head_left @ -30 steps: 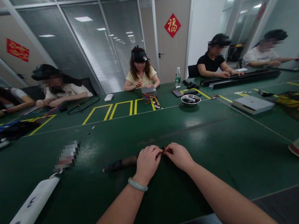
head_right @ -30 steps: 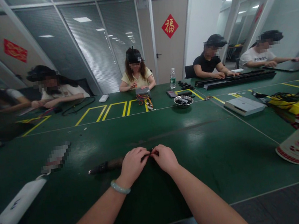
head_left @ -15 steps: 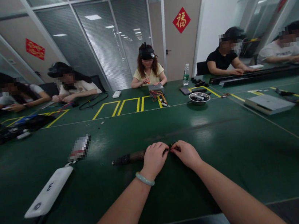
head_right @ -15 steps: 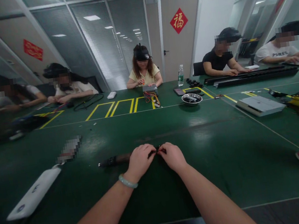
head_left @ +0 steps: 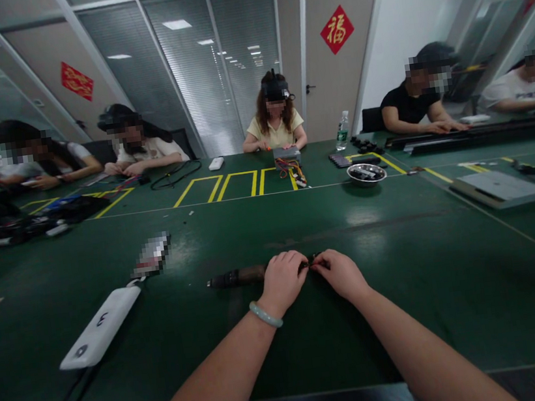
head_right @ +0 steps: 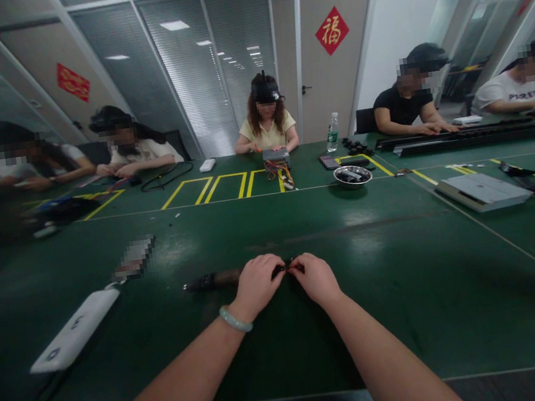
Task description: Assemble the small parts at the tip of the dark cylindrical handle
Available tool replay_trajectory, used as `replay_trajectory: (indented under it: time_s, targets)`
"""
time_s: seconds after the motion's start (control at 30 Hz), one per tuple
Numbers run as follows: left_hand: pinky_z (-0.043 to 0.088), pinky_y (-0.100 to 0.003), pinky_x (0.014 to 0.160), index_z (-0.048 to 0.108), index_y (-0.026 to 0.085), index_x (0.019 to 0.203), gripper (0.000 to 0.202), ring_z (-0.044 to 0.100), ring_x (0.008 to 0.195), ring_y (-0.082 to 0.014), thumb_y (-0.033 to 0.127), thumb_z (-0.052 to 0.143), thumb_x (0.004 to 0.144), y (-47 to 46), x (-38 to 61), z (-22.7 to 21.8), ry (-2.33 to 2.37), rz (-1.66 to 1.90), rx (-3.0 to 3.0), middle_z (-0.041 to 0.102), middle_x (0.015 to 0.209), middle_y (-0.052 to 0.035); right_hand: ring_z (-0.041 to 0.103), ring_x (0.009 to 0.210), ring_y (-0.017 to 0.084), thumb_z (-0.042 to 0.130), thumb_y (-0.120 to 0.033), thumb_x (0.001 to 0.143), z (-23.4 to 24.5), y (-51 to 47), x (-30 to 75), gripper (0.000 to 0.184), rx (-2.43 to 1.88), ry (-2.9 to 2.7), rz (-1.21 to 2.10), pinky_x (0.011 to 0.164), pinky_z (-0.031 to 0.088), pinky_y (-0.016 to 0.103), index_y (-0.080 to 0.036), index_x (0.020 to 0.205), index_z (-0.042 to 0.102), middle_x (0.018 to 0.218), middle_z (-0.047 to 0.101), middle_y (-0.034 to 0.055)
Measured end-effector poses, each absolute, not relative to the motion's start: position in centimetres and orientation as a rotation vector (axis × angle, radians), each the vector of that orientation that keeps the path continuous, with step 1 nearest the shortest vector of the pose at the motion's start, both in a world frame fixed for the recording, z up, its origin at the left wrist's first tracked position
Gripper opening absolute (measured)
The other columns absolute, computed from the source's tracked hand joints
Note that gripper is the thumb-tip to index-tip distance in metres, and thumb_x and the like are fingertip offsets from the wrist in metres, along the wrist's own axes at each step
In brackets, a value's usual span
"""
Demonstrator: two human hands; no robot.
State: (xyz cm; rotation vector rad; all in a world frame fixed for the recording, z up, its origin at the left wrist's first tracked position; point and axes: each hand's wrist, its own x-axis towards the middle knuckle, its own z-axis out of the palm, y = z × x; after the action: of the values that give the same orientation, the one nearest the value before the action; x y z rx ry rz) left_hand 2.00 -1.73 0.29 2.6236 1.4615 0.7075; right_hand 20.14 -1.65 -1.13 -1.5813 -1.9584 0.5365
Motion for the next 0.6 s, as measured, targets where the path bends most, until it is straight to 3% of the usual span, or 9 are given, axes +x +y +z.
replay_trajectory:
  time_s: [0.6]
  targets:
    - [0.041,-0.035,0.085,0.058,0.024,0.103,0.015,0.054,0.098,-0.0195,0.023,0.053,0.089,-1.69,1.89,0.36,1.444,0.686,2.619,0.060,0.104,-0.0022,0.060,0.080,0.015,0.059,-0.028,0.082,-1.42,-1.44,20.29,0.011,-1.574,-1.949,0.562,0.074,0.043,0.027,-0.023,0.084,0.068,0.090,0.064,0.0013]
